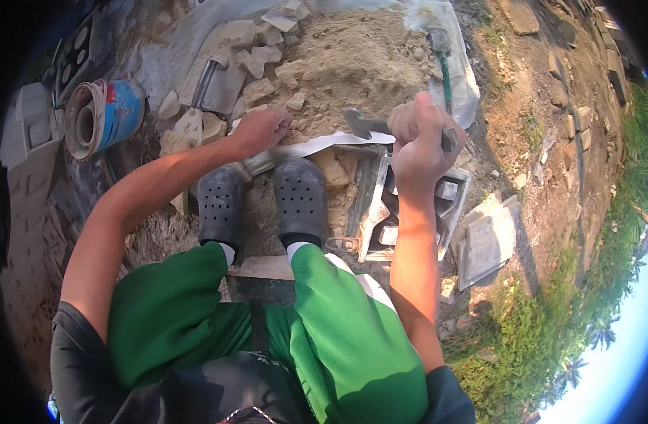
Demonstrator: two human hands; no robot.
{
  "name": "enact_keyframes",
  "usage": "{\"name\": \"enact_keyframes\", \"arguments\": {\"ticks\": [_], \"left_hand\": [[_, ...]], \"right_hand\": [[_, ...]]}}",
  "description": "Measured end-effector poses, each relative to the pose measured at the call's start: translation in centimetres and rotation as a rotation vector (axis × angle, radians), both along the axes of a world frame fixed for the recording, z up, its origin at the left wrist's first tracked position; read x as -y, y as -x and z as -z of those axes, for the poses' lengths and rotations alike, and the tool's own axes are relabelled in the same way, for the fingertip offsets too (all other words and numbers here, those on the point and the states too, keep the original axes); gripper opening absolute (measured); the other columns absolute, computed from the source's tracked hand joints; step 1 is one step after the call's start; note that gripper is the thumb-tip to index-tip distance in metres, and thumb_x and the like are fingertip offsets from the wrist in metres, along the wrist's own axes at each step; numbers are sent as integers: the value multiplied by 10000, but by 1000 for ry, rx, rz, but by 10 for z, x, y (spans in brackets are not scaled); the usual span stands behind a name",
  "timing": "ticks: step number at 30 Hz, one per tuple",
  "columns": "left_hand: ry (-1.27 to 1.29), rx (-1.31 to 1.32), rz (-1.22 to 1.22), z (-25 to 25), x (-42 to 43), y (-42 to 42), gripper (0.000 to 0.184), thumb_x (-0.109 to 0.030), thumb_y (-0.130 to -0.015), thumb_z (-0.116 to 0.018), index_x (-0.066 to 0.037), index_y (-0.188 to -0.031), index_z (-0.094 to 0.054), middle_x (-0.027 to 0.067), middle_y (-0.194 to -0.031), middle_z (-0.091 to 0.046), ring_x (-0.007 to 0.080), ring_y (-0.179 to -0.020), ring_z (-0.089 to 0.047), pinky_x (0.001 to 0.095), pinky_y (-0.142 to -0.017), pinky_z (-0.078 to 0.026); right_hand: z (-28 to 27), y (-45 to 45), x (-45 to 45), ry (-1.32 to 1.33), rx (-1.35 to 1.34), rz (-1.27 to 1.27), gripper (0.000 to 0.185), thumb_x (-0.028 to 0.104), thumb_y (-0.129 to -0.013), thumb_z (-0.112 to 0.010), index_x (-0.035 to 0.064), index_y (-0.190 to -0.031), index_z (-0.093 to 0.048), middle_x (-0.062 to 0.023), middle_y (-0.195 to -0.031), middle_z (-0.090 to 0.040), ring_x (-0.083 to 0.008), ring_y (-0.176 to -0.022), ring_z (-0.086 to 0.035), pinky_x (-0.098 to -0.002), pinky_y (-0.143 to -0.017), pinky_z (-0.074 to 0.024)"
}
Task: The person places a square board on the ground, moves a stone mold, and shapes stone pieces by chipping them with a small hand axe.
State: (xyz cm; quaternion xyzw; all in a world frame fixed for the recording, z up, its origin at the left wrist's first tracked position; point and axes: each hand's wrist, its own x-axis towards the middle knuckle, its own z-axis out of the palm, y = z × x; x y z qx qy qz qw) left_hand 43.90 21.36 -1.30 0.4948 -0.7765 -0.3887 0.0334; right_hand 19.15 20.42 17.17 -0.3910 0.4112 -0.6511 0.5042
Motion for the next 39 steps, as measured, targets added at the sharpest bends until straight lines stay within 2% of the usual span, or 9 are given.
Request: {"name": "enact_keyframes", "arguments": {"ticks": [7, 11, 13, 17, 22, 26, 29, 35, 39], "left_hand": [[6, -3, -4, 3, -10, -4, 155, -189, -821, -650, -47, -879, -631, 157, -842, -645, 354, -819, -631, 466, -718, -482], [-125, 82, -33, -8, -9, -4, 217, -259, -800, -680, -56, -867, -642, 152, -811, -655, 351, -809, -640, 464, -699, -489], [-139, 106, -40, -8, -10, -5, 242, -285, -790, -690, -57, -861, -644, 150, -801, -658, 352, -805, -641, 464, -692, -491], [-76, 105, -9, -4, -11, -8, 273, -309, -785, -693, -49, -856, -652, 155, -817, -667, 352, -812, -645, 466, -700, -494], [-92, 142, 18, -9, -12, -5, 263, -296, -785, -691, -48, -862, -656, 163, -848, -678, 353, -842, -652, 474, -727, -499], [-90, 101, 7, -4, -15, -5, 261, -292, -797, -684, -48, -884, -652, 173, -855, -677, 361, -856, -651, 487, -748, -499], [-64, 97, 9, -2, -17, -4, 259, -289, -808, -678, -47, -897, -650, 183, -856, -672, 371, -858, -648, 492, -752, -499], [-88, 101, 1, -3, -17, -6, 277, -296, -819, -663, -31, -897, -647, 196, -862, -667, 385, -866, -646, 495, -756, -501], [-157, 192, -8, -26, -10, -7, 345, -356, -801, -681, -22, -883, -669, 211, -866, -671, 391, -855, -653, 489, -747, -512]], "right_hand": [[-53, -38, -7, 125, 48, -285, 472, 156, -962, -509, 56, -535, -334, 0, -481, -317, -112, -404, -286, -300, -420, -214], [12, -60, -8, 44, -364, -366, 463, 218, -971, -512, 1, -580, -395, -10, -503, -366, -131, -441, -329, -317, -436, -242], [28, -66, -6, 45, -433, -424, 414, 148, -972, -475, 18, -601, -345, -8, -535, -339, -116, -471, -297, -303, -459, -230], [-6, -69, -5, 242, -606, -407, 430, 175, -968, -495, 3, -599, -355, -16, -518, -348, -128, -447, -324, -299, -454, -240], [-41, -69, -5, 157, -336, -404, 432, 175, -954, -492, 47, -563, -361, -12, -492, -346, -126, -422, -298, -308, -429, -226], [42, -70, -7, 126, -496, -339, 462, 215, -956, -524, 21, -564, -376, -21, -507, -374, -131, -457, -345, -303, -451, -242], [23, -74, 7, -82, -291, -347, 468, 212, -959, -524, 18, -563, -367, -14, -509, -369, -113, -462, -326, -300, -452, -223], [-29, -75, -2, 173, -464, -365, 473, 282, -942, -544, -4, -587, -421, -29, -510, -378, -123, -441, -351, -291, -424, -254], [32, -82, -9, 54, -488, -408, 406, 233, -935, -537, 11, -607, -447, -27, -512, -363, -154, -446, -347, -314, -440, -272]]}}
